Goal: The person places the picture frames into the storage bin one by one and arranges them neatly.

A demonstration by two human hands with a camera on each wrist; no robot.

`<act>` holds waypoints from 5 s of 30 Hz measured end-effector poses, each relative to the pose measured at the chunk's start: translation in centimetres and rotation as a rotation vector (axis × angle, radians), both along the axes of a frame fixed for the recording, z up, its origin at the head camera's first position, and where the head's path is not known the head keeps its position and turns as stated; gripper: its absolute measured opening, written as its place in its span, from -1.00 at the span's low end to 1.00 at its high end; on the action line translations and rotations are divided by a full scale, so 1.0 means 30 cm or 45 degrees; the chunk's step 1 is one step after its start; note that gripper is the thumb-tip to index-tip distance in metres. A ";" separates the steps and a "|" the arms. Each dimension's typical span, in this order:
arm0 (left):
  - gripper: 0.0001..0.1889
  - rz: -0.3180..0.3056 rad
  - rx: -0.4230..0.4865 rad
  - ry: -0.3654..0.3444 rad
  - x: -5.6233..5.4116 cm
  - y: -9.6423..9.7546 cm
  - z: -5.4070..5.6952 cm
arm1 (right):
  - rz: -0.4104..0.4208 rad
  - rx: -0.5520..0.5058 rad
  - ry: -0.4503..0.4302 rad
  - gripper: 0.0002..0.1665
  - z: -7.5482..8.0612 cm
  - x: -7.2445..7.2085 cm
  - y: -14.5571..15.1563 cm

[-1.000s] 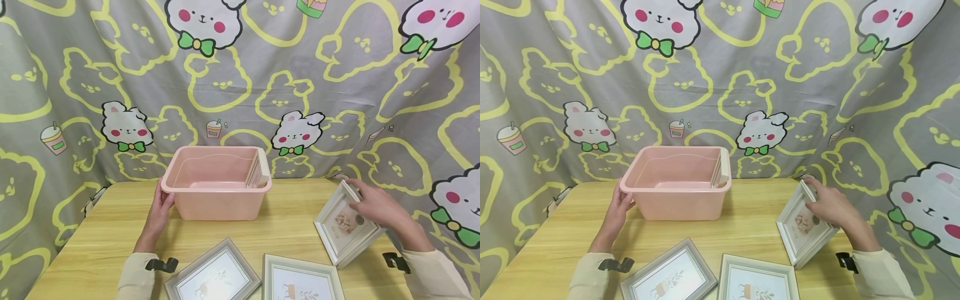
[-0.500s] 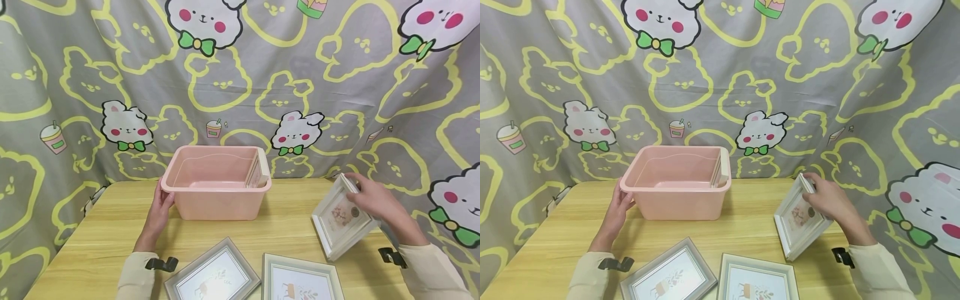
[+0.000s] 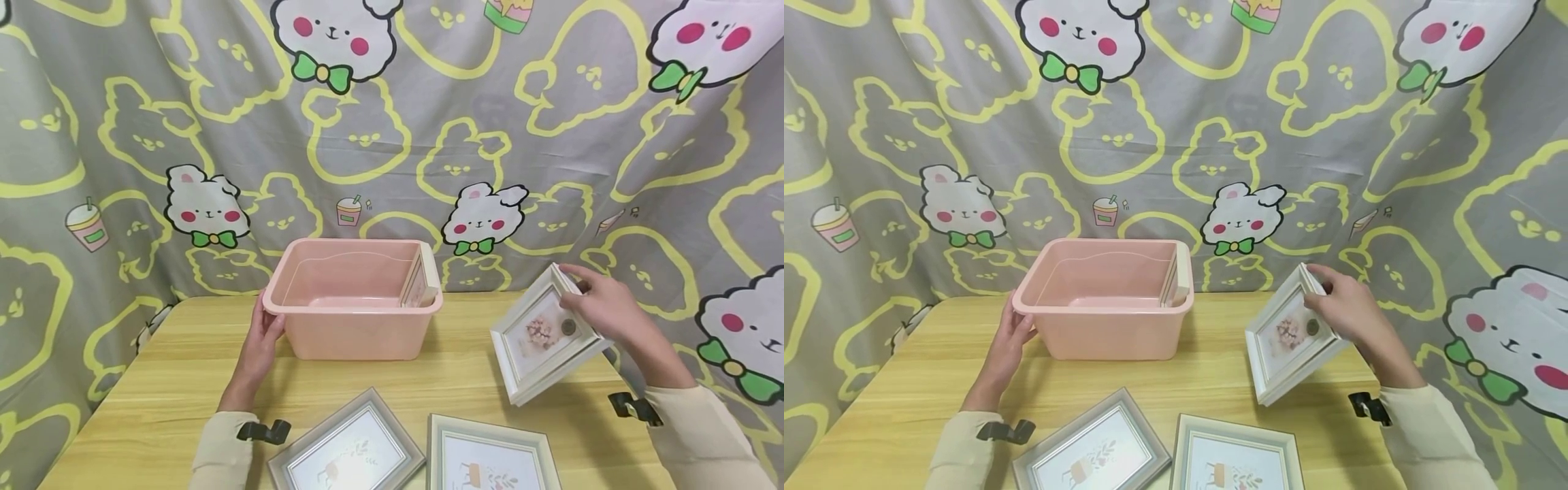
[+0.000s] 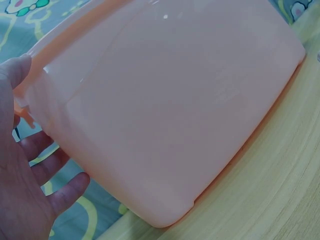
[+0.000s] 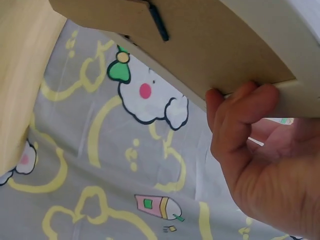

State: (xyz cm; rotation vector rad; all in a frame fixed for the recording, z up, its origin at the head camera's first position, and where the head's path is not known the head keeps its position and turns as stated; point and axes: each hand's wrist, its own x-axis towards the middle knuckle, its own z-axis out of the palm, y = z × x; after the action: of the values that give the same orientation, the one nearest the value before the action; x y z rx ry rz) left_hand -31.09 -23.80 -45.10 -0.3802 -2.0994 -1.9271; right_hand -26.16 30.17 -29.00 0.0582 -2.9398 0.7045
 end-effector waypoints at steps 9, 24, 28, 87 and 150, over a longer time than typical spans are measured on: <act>-0.35 0.007 -0.008 -0.002 -0.003 0.000 0.000 | -0.010 -0.127 0.048 -0.23 0.033 -0.006 -0.045; -0.34 0.010 -0.015 -0.006 0.003 -0.004 -0.001 | 0.001 -0.603 0.069 -0.23 0.074 -0.016 -0.077; -0.34 0.015 -0.019 -0.002 0.005 -0.004 0.000 | 0.017 -0.667 0.044 -0.23 0.079 -0.011 -0.084; -0.32 0.029 -0.034 -0.037 -0.003 -0.009 -0.007 | 0.049 -1.262 0.099 -0.26 0.096 -0.110 -0.259; -0.28 0.067 -0.099 -0.077 -0.008 -0.012 -0.002 | -0.095 -1.011 0.172 -0.30 0.095 -0.320 -0.421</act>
State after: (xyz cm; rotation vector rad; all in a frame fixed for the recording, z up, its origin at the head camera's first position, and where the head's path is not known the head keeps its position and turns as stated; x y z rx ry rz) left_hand -31.34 -24.17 -45.17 -0.2823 -2.2049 -1.8537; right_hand -35.76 17.55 -26.14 -0.0725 -2.3175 1.6968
